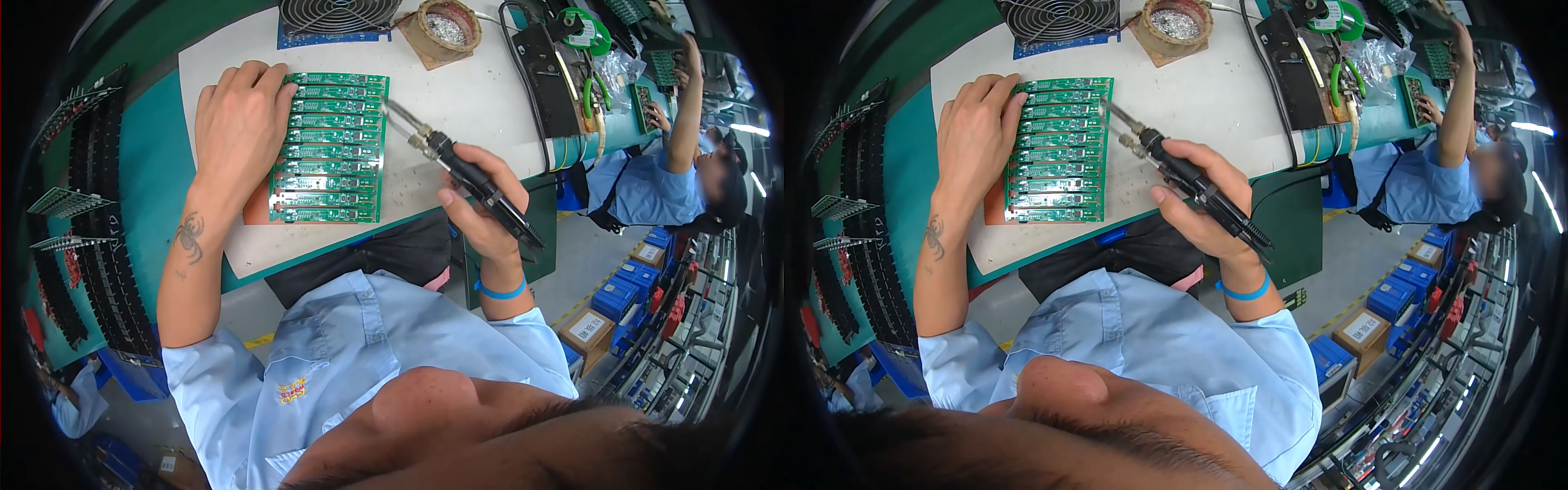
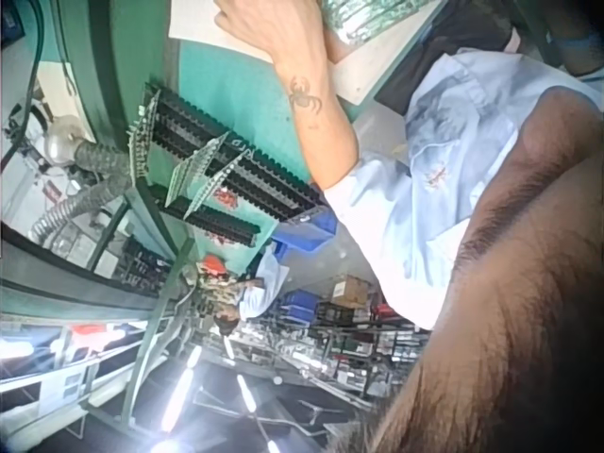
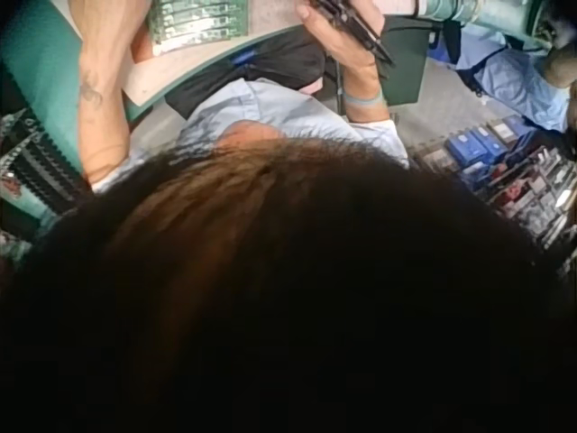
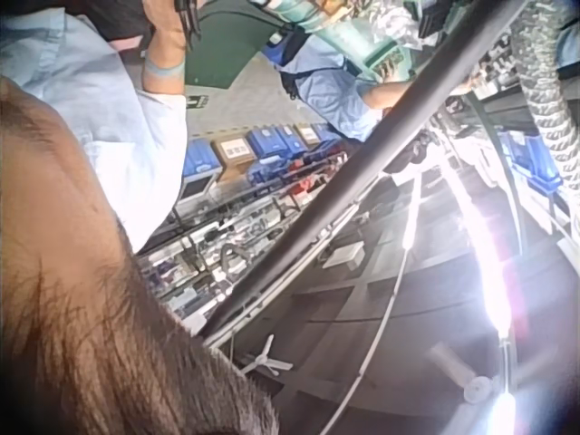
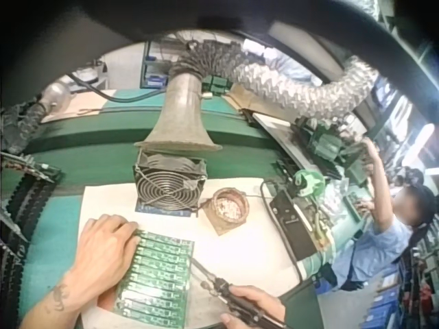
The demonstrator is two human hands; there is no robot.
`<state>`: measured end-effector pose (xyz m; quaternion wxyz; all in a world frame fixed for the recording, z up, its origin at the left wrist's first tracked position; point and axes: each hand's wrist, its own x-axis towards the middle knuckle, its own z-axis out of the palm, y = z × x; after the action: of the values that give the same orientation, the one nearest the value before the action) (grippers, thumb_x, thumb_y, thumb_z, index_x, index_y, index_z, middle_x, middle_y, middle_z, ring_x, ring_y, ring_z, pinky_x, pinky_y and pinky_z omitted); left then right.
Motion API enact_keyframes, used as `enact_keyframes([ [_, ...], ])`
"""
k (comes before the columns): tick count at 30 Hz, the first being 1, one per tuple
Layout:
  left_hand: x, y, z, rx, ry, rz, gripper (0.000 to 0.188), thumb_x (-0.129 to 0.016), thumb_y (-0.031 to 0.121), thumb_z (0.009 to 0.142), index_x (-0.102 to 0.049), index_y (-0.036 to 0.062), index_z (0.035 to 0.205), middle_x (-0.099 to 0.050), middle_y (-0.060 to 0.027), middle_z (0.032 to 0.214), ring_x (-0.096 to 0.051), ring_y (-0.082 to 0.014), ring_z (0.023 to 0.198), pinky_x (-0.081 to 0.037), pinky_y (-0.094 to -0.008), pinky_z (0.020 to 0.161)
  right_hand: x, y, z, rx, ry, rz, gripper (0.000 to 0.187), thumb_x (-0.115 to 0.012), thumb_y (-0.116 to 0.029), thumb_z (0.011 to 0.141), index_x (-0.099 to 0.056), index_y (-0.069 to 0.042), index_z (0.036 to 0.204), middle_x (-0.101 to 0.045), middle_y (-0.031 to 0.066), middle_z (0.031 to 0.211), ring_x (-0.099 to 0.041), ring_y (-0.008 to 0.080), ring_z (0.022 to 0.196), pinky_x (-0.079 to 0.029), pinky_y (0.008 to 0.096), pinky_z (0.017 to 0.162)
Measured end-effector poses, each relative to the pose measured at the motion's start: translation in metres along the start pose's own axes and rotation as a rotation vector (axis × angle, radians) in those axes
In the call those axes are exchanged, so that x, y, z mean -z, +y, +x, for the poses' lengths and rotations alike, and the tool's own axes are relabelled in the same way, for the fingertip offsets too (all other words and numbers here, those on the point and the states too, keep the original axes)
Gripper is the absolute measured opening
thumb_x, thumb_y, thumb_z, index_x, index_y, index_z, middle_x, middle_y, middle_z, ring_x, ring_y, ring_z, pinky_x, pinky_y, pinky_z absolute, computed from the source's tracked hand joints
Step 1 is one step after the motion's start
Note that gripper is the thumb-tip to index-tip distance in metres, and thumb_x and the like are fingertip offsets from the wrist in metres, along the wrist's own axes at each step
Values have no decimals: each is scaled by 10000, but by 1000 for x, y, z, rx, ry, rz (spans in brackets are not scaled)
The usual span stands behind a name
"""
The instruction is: Soldering points on multiple printed circuit boards using a handheld soldering iron at a factory workstation.
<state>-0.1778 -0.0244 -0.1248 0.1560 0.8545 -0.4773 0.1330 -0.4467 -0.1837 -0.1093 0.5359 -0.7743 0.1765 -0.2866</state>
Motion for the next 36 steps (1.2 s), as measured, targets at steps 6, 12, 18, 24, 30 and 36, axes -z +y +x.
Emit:
enact_keyframes([
  [6, 1, 0, 0, 0, -3, 3, 211, -682, 196, 1011, -778, 70, 1151, -727, -61, 1095, -672, -239, 947, -502, -373, 863, -1, 3, -3, 66, -57, -52, 506, -806, 58, 774, -689, 62, 1266, -774, 137, 961, -723, 185, 780, -570, 252, 738],
  [12, 1, 0, 0, 0, -3, -1, 211, -685, 195, 1010, -778, 68, 1151, -725, -58, 1095, -671, -236, 949, -503, -373, 856, -4, 6, 2, 44, -64, -32, 485, -795, 69, 781, -697, 65, 1256, -781, 136, 935, -726, 180, 770, -568, 249, 727],
  [18, 1, 1, 0, -4, 1, 4, 207, -684, 194, 1012, -779, 67, 1144, -723, -56, 1092, -668, -235, 943, -502, -371, 851, -6, 6, 4, 24, -71, -44, 475, -792, 66, 788, -701, 65, 1254, -786, 136, 942, -731, 178, 782, -569, 249, 733],
  [24, 1, 1, 0, -5, 3, 8, 202, -682, 192, 1013, -781, 68, 1137, -721, -56, 1089, -665, -233, 936, -501, -368, 846, -5, 4, 6, 12, -92, -46, 469, -788, 65, 789, -703, 63, 1250, -788, 132, 939, -737, 176, 791, -572, 248, 738],
  [30, 0, 0, 0, -5, 2, 0, 203, -683, 195, 1013, -780, 67, 1137, -722, -54, 1090, -664, -231, 938, -499, -364, 847, -7, -1, 7, 8, -81, -36, 472, -785, 65, 786, -703, 62, 1250, -788, 132, 932, -737, 174, 789, -571, 246, 737],
  [36, 1, 1, 0, -5, -1, -3, 206, -686, 195, 1011, -781, 65, 1141, -723, -53, 1097, -664, -228, 938, -498, -362, 848, -7, 0, 6, 2, -76, -29, 475, -784, 63, 783, -703, 63, 1251, -787, 131, 931, -732, 171, 782, -567, 242, 733],
])
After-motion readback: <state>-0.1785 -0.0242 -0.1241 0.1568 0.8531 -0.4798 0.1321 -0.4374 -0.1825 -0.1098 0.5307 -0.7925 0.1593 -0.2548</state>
